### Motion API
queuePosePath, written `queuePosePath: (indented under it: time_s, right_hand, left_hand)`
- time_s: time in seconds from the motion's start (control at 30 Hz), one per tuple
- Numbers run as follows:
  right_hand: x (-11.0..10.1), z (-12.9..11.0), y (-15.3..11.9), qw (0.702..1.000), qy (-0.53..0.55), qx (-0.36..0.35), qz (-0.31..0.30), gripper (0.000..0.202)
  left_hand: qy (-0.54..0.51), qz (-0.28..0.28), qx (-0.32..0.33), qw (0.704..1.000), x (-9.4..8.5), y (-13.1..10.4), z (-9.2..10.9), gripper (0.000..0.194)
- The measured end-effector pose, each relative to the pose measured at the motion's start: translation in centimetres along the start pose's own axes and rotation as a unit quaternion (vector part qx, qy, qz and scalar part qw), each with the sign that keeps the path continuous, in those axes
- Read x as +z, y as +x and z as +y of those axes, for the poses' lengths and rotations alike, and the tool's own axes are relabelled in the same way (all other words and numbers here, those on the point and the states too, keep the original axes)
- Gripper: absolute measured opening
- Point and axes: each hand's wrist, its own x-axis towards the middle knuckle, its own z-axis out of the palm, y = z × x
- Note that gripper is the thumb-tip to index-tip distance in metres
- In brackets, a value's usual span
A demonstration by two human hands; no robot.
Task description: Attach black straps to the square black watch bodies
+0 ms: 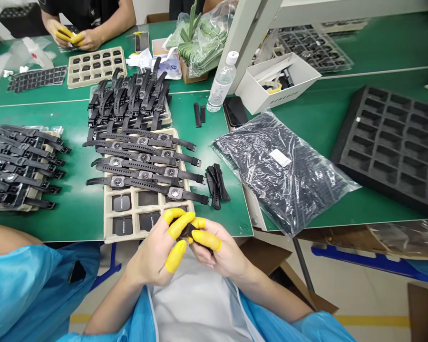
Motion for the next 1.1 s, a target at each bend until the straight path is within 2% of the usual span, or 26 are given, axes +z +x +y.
queuePosePath:
  time_s: [0.2,0.33,0.43,0.5,0.57,0.63,0.73,0.8,0.87,0.93,1.03,1.1]
  right_hand:
    - [-0.2,0.0,0.0,0.999,-0.029,0.014,-0.019,0.038]
    - [-0.5,0.1,-0.1,0.993,-0.105,-0.016,-0.041,0.040]
    - [-0.5,-0.4,-0.2,0.972,-0.219,-0.079,-0.021,0.037]
    - [-0.4,-1.2,-0.2,0.924,-0.354,-0.145,-0.006,0.030]
    - [-0.5,-2.2,-0.2,0.841,-0.503,-0.199,-0.015,0.023]
    - [-0.7,-3.3,0.0,0.752,-0.617,-0.231,-0.033,0.021]
    - [-0.9,-4.5,0.6,0.646,-0.715,-0.266,-0.030,0.023]
    - [-0.9,-4.7,1.3,0.596,-0.752,-0.281,-0.018,0.023]
    - [-0.7,-4.5,2.2,0.560,-0.776,-0.290,-0.009,0.023]
    - [-0.6,-4.0,3.2,0.537,-0.790,-0.296,0.005,0.022]
    - [-0.4,-3.3,4.8,0.523,-0.797,-0.301,0.035,0.019]
    - [-0.4,-3.1,5.3,0.520,-0.795,-0.309,0.050,0.019]
  left_hand:
    - [0.148,-0.012,0.020,0.989,-0.9,0.3,0.6,0.053]
    - [0.089,-0.036,0.021,0.995,-1.2,0.1,0.5,0.053]
    - [0.090,-0.031,0.005,0.995,-1.5,-0.5,0.4,0.061]
    - [0.119,-0.032,-0.014,0.992,-2.1,-1.0,0.4,0.066]
    - [0.152,-0.040,-0.033,0.987,-3.5,-1.5,0.4,0.067]
    - [0.201,-0.041,-0.050,0.977,-5.6,-1.9,0.2,0.060]
    - [0.299,-0.032,-0.040,0.953,-9.2,-2.0,-0.5,0.043]
    - [0.339,-0.045,-0.028,0.939,-11.2,-2.0,-1.1,0.037]
    - [0.345,-0.067,-0.049,0.935,-12.4,-1.8,-1.9,0.034]
    - [0.337,-0.090,-0.085,0.933,-12.9,-1.5,-2.8,0.029]
    - [0.344,-0.108,-0.107,0.926,-12.5,-0.7,-4.6,0.028]
    - [0.367,-0.084,-0.095,0.922,-11.8,-0.3,-5.7,0.027]
